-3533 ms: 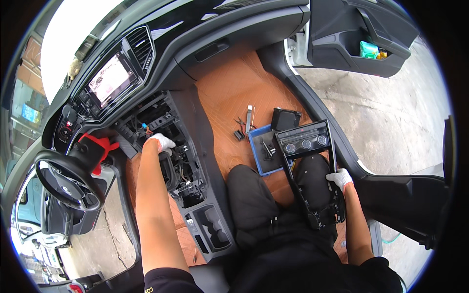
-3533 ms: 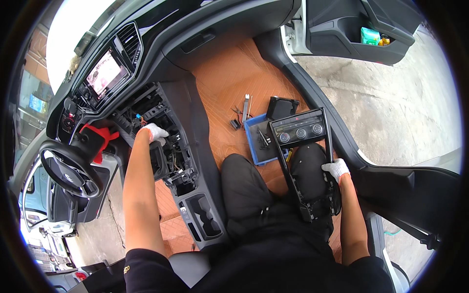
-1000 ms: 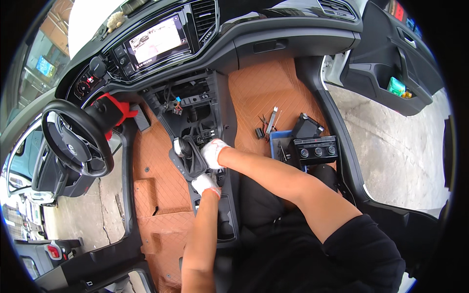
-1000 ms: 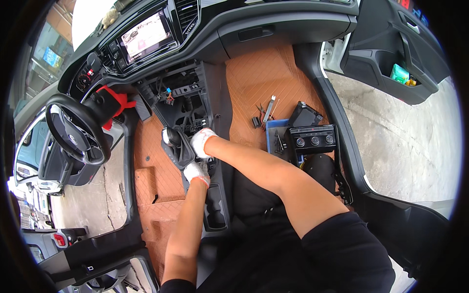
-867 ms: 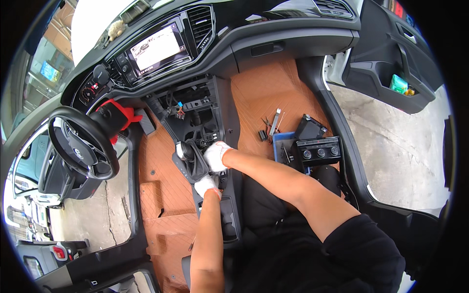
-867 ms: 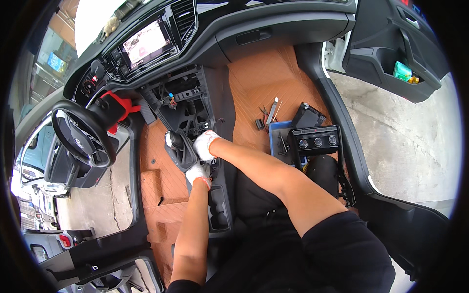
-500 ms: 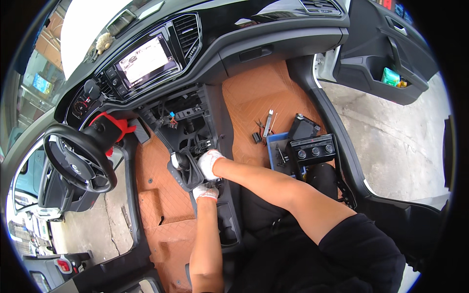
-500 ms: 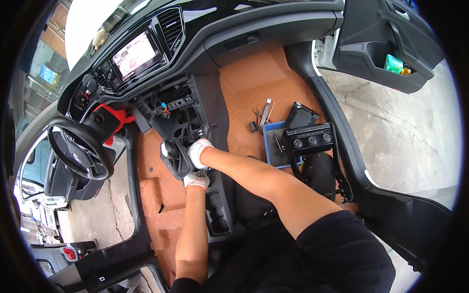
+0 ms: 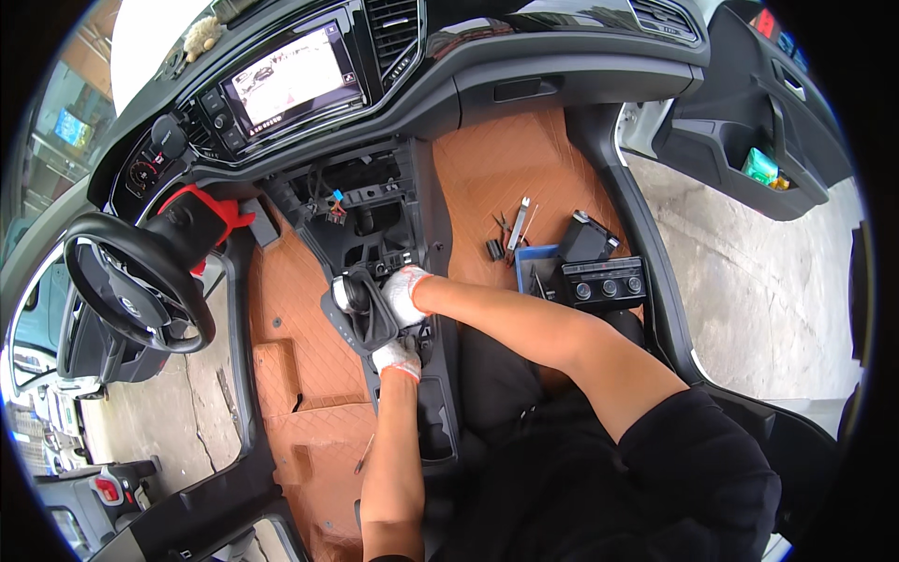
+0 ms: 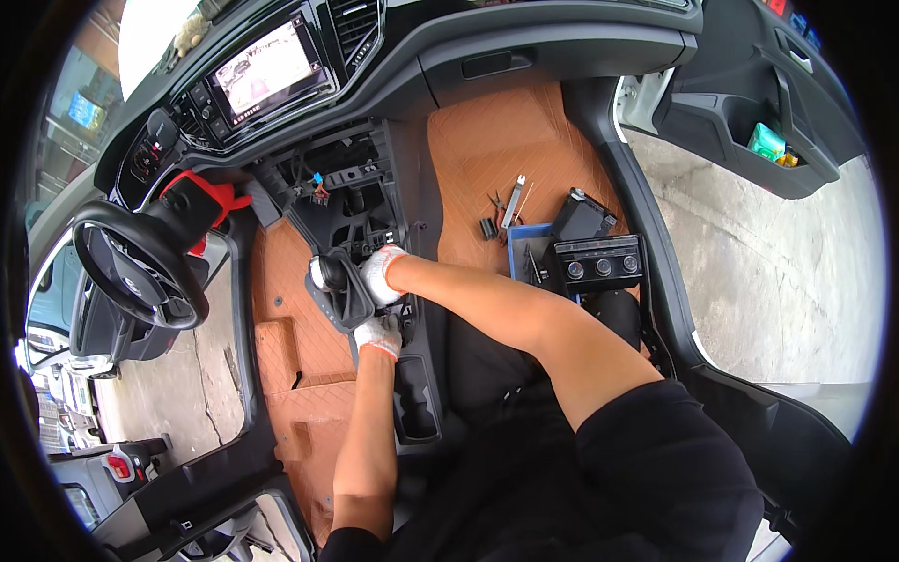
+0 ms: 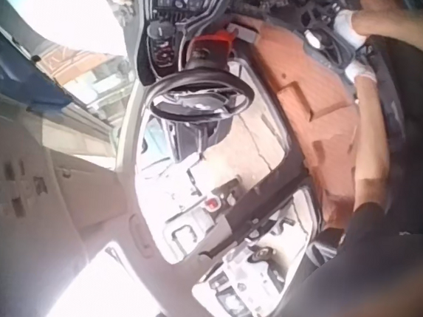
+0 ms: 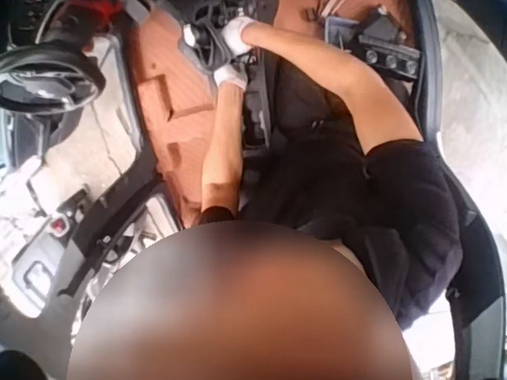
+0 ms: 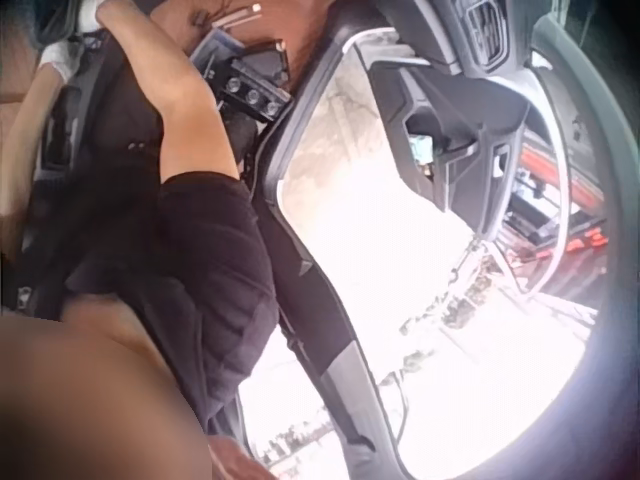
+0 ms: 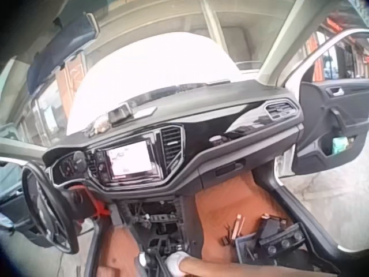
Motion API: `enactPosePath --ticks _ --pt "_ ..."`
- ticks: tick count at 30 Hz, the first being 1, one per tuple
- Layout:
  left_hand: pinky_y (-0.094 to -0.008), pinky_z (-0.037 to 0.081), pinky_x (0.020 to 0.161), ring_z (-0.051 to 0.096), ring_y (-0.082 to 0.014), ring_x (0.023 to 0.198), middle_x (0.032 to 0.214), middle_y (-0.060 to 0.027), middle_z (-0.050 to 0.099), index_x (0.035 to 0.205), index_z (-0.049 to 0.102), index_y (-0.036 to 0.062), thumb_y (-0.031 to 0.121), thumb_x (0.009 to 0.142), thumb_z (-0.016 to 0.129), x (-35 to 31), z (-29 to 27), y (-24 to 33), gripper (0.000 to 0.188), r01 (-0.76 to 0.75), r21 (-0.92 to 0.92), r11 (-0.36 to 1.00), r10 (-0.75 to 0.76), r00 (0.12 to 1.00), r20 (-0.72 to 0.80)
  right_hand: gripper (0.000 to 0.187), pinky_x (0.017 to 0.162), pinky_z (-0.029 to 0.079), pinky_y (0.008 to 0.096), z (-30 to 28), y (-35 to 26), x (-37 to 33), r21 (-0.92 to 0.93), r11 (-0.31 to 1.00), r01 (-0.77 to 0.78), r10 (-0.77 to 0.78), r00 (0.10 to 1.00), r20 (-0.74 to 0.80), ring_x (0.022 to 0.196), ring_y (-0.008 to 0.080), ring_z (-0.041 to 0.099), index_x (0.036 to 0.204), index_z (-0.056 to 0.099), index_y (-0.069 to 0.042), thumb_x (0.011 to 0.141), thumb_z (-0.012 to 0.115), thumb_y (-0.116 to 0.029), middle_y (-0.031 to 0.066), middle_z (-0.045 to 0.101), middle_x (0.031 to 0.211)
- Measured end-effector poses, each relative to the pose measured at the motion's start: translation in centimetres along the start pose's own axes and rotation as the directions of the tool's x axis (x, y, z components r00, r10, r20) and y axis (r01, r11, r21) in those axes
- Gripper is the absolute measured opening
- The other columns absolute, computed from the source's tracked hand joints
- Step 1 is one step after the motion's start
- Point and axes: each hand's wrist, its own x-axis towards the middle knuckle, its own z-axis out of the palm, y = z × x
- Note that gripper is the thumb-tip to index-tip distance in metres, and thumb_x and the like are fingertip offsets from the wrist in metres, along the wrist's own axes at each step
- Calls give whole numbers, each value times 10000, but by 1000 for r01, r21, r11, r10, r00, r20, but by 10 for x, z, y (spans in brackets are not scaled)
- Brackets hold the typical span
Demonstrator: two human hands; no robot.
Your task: The person removes the center console trim and climate control panel from a car interior. They use a power drill to remove screws, detach trim pieces, and disconnect wiring harnesses, placing removed parts on the passenger seat.
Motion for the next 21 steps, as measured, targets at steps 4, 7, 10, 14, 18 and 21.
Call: enactPosePath --ticks 4,7,10,14,18,21 --pt "-340 525 1033 635 -152 1210 1372 30 669 1473 611 250 488 1051 621 32 -35 -16 485 222 196 955 -217 975 -47 474 1152 476 364 -1 -11 -7 20 993 -118 117 991 57 1371 248 631 1448 679 -180 1052 535 -396 86 671 1486" --pt "-356 534 976 647 -164 1127 1313 15 679 1420 633 240 539 1029 648 60 -73 -19 492 405 377 833 -385 914 -130 381 1036 559 387 -21 -35 -22 -144 985 -92 108 988 106 1229 277 720 1310 770 -193 992 617 -336 78 765 1326" --pt "-366 539 885 648 -183 1018 1176 4 686 1318 658 223 590 1007 657 90 -112 -55 481 430 388 815 -437 896 -74 328 965 589 398 -19 -32 -16 -108 982 -155 164 983 85 1145 286 755 1197 819 -192 905 702 -281 71 796 1242" --pt "-429 514 972 622 -260 1092 1196 -79 675 1257 660 107 356 1050 627 119 -153 -62 327 509 395 765 -587 803 101 314 954 593 408 -46 -53 -42 -150 986 -79 101 984 144 1123 283 762 1143 840 -168 852 749 -243 79 807 1201" --pt "-444 489 1042 626 -297 1183 1211 -144 697 1165 672 59 163 1014 646 124 -155 -81 186 510 522 684 -690 686 233 258 822 617 467 -22 -7 -29 -264 944 -196 240 960 147 978 322 796 980 867 -117 735 792 -134 129 826 1029" --pt "-415 461 1083 619 -259 1214 1181 -84 690 1110 656 87 160 1043 581 119 -147 -104 124 604 517 607 -778 583 233 168 712 613 418 5 7 -58 -238 940 -245 228 969 -97 883 308 806 879 847 -75 756 735 -98 161 813 903"
